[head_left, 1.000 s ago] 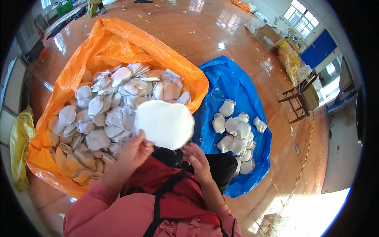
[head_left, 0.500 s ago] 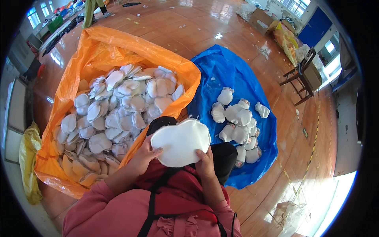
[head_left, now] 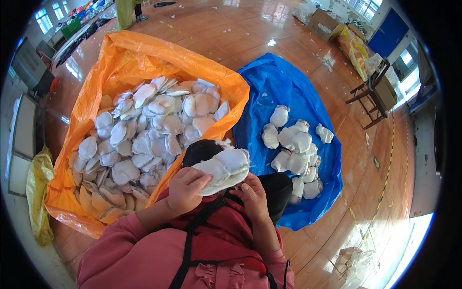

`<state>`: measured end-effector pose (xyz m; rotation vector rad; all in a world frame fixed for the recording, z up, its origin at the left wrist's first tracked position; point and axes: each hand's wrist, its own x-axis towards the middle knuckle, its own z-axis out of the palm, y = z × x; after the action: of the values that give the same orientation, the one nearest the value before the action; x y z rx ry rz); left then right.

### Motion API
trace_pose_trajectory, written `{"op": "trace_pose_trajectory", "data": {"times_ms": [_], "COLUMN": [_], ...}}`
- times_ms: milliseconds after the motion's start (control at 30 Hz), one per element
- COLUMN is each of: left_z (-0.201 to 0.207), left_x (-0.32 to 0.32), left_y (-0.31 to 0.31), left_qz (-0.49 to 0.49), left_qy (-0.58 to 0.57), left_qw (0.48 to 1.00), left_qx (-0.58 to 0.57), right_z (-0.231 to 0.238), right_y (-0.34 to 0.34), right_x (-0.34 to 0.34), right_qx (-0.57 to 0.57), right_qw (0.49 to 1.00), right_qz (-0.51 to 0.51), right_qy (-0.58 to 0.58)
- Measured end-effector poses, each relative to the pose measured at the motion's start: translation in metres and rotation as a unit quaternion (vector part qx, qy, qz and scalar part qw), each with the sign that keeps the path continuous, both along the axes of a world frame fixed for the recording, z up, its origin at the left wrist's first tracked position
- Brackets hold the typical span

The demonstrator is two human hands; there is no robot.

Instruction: The person sits on the floor and repeatedly picks up white foam pieces from an orange sack, aligns them, and sews them together by hand using a needle and thread. Finished pairs are placed on a blue tarp beside them.

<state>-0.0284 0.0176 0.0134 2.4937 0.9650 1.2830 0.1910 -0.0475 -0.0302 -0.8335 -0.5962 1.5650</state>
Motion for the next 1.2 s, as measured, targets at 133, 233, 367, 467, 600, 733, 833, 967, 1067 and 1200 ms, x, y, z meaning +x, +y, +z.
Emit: {"op": "trace_pose_trajectory", "data": {"times_ms": [133,233,367,467,600,733,833,967,1067,1200], "left_z": [-0.003,-0.007,-0.003,0.003,0.017,0.031,0.019,-0.002,-0.003,0.003], "left_x": [0.001,0.003,0.007,0.009,0.018,0.049,0.054,0.051,0.047,0.039], "left_y": [-0.009,-0.014,-0.020,-0.021,-0.005,0.016,0.026,0.026,0.022,0.012], "left_qz": [-0.023,-0.043,-0.138,-0.233,-0.124,-0.118,-0.149,-0.135,-0.132,-0.104], "left_qy": [0.054,0.084,0.136,0.094,0.073,0.052,0.121,0.076,0.088,0.117], "left_qw": [0.995,0.988,0.977,0.964,0.988,0.987,0.979,0.987,0.987,0.988], "left_qx": [0.081,0.122,0.094,0.088,0.048,0.101,0.071,0.031,-0.009,-0.014], "right_z": [0.007,-0.008,-0.020,-0.027,-0.037,-0.037,-0.033,-0.036,-0.049,-0.050], "right_y": [0.002,0.001,0.003,0.006,-0.001,-0.003,-0.006,-0.016,-0.023,-0.025], "right_x": [-0.014,-0.018,-0.025,-0.025,-0.015,-0.019,-0.021,-0.018,-0.020,-0.020], "right_qx": [-0.035,-0.076,-0.133,-0.114,-0.085,-0.055,-0.043,-0.052,-0.049,-0.037], "right_qw": [0.999,0.995,0.982,0.976,0.983,0.983,0.978,0.987,0.989,0.992], "right_qz": [-0.011,-0.046,-0.126,-0.172,-0.161,-0.151,-0.136,-0.124,-0.127,-0.117], "right_qy": [-0.023,0.038,0.053,0.063,0.010,-0.092,-0.150,-0.085,-0.061,-0.032]}}
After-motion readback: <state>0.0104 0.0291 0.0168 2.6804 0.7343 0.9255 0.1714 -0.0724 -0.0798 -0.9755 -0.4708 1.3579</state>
